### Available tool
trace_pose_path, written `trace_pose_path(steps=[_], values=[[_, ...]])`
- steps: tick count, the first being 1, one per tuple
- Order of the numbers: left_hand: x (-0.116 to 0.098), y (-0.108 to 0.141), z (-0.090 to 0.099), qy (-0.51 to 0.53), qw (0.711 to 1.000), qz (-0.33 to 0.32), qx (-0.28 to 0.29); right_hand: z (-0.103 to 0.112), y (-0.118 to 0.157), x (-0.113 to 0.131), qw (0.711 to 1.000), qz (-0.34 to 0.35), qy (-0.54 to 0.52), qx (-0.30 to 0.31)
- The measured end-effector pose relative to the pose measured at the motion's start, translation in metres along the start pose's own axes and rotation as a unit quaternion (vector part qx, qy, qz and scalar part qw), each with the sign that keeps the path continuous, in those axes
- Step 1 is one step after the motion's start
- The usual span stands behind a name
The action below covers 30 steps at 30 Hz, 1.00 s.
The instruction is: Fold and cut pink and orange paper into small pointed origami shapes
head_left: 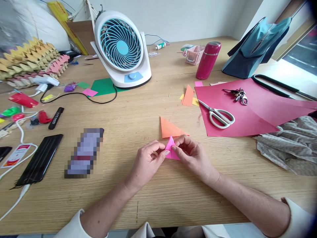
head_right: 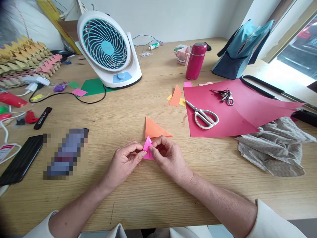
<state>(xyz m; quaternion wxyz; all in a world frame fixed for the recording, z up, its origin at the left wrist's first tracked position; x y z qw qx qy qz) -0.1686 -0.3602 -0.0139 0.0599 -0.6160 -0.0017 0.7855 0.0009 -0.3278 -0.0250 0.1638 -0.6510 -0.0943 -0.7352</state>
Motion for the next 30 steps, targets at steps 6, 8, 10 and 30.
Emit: trace_pose_path(steps=[6,8,10,30], values=[[-0.0003,-0.0002,0.0002,0.018,1.0,0.009,-0.005,-0.0006,0.001,-0.002,1.0,0.027,-0.013,-0.001],[-0.0012,-0.0003,0.0,0.013,1.0,0.007,-0.007,-0.0009,0.001,-0.0013,1.0,0.022,-0.016,0.0],[-0.0022,-0.0001,-0.0005,0.006,1.0,0.003,-0.007,-0.0011,0.0009,0.0004,0.999,0.014,-0.029,0.004],[-0.0043,0.0011,-0.0033,-0.055,0.997,-0.052,0.013,-0.0022,-0.0027,0.0018,0.992,-0.044,-0.121,0.013]])
Point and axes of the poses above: each hand's wrist, its own y-axis away from the middle knuckle, its own z-axis out of the back of the hand, x = y × z, the point moved 1 cm from there along -y, towards the middle knuckle, and after that the axes turned 9 degrees about y, right-handed, at the moved point
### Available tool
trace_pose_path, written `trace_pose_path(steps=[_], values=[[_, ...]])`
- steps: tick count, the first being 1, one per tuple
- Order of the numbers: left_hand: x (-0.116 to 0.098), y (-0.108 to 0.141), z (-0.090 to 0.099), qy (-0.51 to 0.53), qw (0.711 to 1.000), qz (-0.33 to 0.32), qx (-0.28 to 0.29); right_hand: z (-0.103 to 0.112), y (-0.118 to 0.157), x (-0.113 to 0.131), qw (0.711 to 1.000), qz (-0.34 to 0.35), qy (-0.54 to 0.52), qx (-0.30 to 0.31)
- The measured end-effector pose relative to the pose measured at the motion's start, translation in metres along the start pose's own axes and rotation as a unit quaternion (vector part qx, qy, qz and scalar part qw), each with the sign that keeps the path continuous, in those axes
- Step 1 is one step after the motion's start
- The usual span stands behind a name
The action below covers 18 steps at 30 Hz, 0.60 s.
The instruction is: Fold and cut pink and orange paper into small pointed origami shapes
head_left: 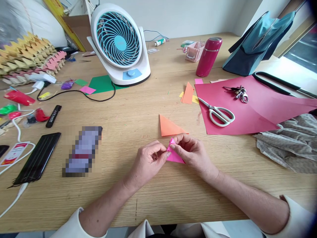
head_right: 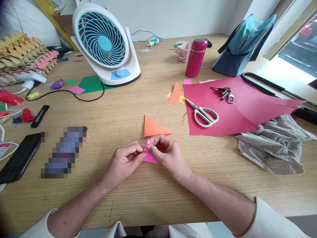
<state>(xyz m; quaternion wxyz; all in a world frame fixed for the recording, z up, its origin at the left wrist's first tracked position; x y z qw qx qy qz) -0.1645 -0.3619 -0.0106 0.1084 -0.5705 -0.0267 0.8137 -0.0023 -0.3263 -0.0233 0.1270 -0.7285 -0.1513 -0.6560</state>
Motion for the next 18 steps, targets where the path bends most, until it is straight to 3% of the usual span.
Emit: trace_pose_path(steps=[5,18], values=[[-0.0016,-0.0004,0.0012,0.018,0.999,0.01,-0.028,-0.0013,-0.0002,0.0013,1.0,0.011,0.009,0.003],[-0.0002,0.0006,0.0,-0.019,0.999,-0.027,-0.013,-0.0011,0.0001,0.004,1.0,0.003,0.023,-0.004]])
Point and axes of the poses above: each hand's wrist, its own y-axis away from the middle knuckle, its own z-axis out of the back of the hand, x = y × z, the point moved 1 cm from there along -y, towards the middle knuckle, and after that the axes turned 9 degrees about y, right-handed, at the moved point
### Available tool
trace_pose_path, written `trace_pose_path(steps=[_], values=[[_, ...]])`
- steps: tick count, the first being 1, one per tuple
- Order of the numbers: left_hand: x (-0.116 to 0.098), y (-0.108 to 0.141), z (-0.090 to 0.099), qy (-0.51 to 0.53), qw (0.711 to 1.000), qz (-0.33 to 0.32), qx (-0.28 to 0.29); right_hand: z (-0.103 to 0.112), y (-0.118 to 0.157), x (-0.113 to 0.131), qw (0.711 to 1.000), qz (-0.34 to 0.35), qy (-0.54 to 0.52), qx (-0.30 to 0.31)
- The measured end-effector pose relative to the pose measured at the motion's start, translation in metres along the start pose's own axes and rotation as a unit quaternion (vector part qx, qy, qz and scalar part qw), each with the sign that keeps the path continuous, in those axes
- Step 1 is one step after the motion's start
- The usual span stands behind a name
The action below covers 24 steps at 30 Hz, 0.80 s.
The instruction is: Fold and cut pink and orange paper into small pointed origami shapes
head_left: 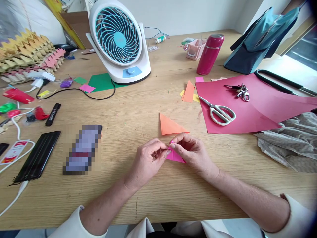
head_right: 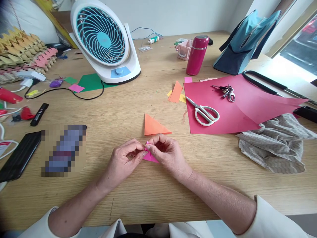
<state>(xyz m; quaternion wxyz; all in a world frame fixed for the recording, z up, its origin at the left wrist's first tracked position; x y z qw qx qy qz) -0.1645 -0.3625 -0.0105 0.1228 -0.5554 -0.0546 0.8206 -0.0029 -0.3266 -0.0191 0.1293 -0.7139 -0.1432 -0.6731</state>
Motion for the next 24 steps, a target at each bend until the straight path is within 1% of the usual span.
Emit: trace_pose_path(steps=[8,17,21,24], values=[[0.0005,0.0011,-0.001,-0.02,1.0,-0.012,0.005,-0.0003,0.0,-0.0008,1.0,0.009,-0.008,0.001],[-0.0008,-0.0007,-0.0015,0.016,1.0,-0.002,-0.018,0.0009,0.001,-0.0009,0.999,0.041,0.021,0.007],[0.0002,-0.0007,-0.0014,0.02,1.0,-0.004,-0.01,0.0014,0.0012,-0.0011,0.999,0.039,0.036,0.012],[0.0001,-0.0012,-0.0006,0.027,1.0,0.011,0.004,0.0016,0.0006,-0.001,0.998,0.039,0.037,0.021]])
Point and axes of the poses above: each hand's wrist, its own y-axis away from the middle knuckle, its own z-axis out of the back of the hand, x = y × z, the point moved 1 cm from there along -y, towards the middle knuckle, and after that the axes turned 9 degrees about y, right-handed, at the moved point
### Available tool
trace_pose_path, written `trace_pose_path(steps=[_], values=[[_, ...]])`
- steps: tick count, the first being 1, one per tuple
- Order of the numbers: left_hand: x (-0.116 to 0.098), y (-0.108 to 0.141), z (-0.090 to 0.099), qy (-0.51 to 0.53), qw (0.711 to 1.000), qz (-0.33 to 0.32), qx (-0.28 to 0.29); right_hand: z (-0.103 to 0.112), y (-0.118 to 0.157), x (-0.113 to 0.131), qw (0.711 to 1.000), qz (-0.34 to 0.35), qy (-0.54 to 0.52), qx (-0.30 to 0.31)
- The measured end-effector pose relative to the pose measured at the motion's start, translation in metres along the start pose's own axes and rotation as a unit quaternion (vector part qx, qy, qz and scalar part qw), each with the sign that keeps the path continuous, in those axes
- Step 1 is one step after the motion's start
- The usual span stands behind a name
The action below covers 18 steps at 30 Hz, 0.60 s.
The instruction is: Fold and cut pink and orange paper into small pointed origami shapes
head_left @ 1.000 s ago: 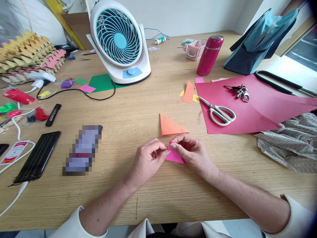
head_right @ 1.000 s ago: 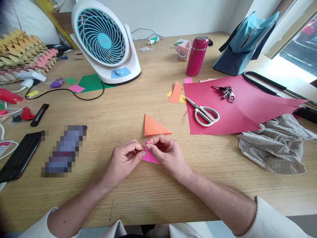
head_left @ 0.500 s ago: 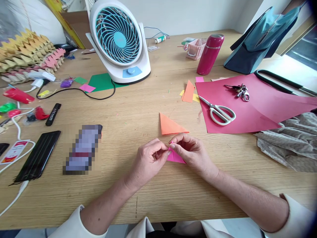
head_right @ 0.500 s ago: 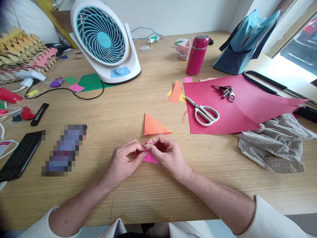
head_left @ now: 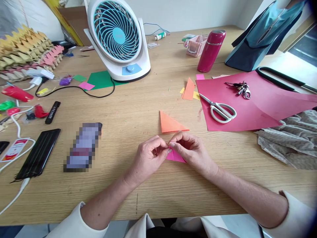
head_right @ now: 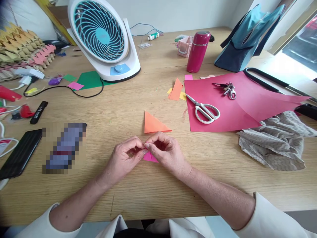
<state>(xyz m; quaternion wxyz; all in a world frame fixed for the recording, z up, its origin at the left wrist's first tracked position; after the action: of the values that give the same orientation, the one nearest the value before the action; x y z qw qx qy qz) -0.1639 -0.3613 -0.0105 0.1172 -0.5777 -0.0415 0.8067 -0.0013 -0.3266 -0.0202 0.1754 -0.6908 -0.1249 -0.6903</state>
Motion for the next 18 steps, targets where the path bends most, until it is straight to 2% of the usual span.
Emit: trace_pose_path(steps=[3,6,10,13,18], values=[[0.0001,-0.0016,0.0021,0.029,0.999,0.033,0.007,0.0003,-0.0008,0.0023,1.0,0.0,-0.002,0.005],[0.0015,-0.0034,0.0051,0.075,0.995,0.068,-0.012,0.0,-0.0013,0.0048,1.0,-0.017,0.0,0.02],[0.0034,-0.0044,0.0068,0.112,0.99,0.081,-0.016,-0.0007,-0.0014,0.0037,0.999,-0.039,0.014,0.036],[0.0021,-0.004,0.0059,0.059,0.996,0.059,-0.004,-0.0006,-0.0014,0.0008,0.998,-0.041,0.013,0.043],[-0.0028,-0.0035,0.0035,-0.048,0.999,-0.013,0.014,0.0003,-0.0006,-0.0008,0.998,-0.038,0.017,0.05]])
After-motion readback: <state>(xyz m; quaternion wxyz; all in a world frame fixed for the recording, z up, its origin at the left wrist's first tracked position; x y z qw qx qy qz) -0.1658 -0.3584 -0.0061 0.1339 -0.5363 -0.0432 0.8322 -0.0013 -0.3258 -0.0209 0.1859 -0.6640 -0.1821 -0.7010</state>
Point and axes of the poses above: each hand's wrist, its own y-axis away from the middle knuckle, its own z-axis out of the back of the hand, x = y × z, the point moved 1 cm from there along -y, towards the middle knuckle, and after that the axes turned 9 degrees about y, right-handed, at the moved point
